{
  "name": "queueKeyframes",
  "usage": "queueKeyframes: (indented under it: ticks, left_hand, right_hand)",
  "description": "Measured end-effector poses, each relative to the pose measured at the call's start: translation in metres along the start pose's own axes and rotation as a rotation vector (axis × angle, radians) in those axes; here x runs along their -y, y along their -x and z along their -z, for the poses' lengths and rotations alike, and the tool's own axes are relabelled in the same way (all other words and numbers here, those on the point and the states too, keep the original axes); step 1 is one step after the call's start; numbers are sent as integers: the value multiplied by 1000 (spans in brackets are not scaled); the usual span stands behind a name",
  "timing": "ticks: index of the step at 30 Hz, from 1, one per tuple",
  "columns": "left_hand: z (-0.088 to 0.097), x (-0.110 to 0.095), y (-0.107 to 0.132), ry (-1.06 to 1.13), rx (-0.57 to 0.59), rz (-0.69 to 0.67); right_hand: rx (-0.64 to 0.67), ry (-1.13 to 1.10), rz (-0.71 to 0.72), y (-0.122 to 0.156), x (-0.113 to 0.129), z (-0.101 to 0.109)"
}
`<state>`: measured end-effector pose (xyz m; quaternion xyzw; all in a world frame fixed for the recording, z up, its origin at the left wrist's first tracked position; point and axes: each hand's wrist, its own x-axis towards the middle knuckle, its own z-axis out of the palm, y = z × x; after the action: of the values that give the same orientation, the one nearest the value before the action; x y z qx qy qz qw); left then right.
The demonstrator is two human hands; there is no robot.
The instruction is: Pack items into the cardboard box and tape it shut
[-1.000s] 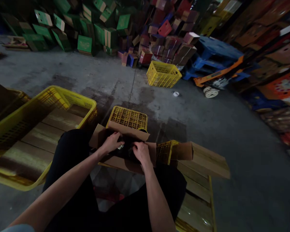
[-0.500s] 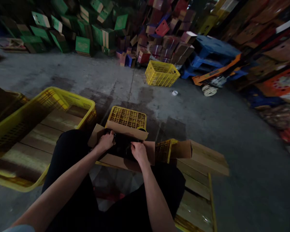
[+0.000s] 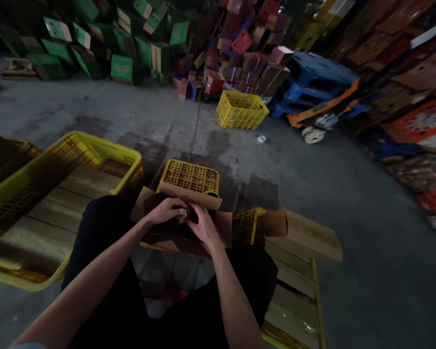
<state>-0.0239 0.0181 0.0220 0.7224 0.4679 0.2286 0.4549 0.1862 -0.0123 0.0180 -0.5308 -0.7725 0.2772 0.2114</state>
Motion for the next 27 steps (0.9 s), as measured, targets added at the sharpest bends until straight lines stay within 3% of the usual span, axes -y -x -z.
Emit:
queueKeyframes:
  ticks: [2,5,9,12,18,23,27]
  left_hand:
    - [2,3,-2,60,-77,-5]
    - [1,21,-5,-103,-150,153]
    - [-12,48,-4,-266,-94,241]
    - [-27,57,2,-358,-30,250]
    - [-39,59,7,-471,29,262]
    - [-30,54,1,-447,3,246]
    - [-19,36,-3,-359,-38,157]
  right_hand:
    - [-16,-4,-71,0,1,4]
    - [-60,100,-177,1,2,11]
    - [-120,254,-202,5,1,12]
    - [-58,333,-160,7,0,10]
    - [-30,351,-208,6,-10,12]
    - [-73,232,-149,6,-13,19]
    - [-175,130,-80,9,-3,28]
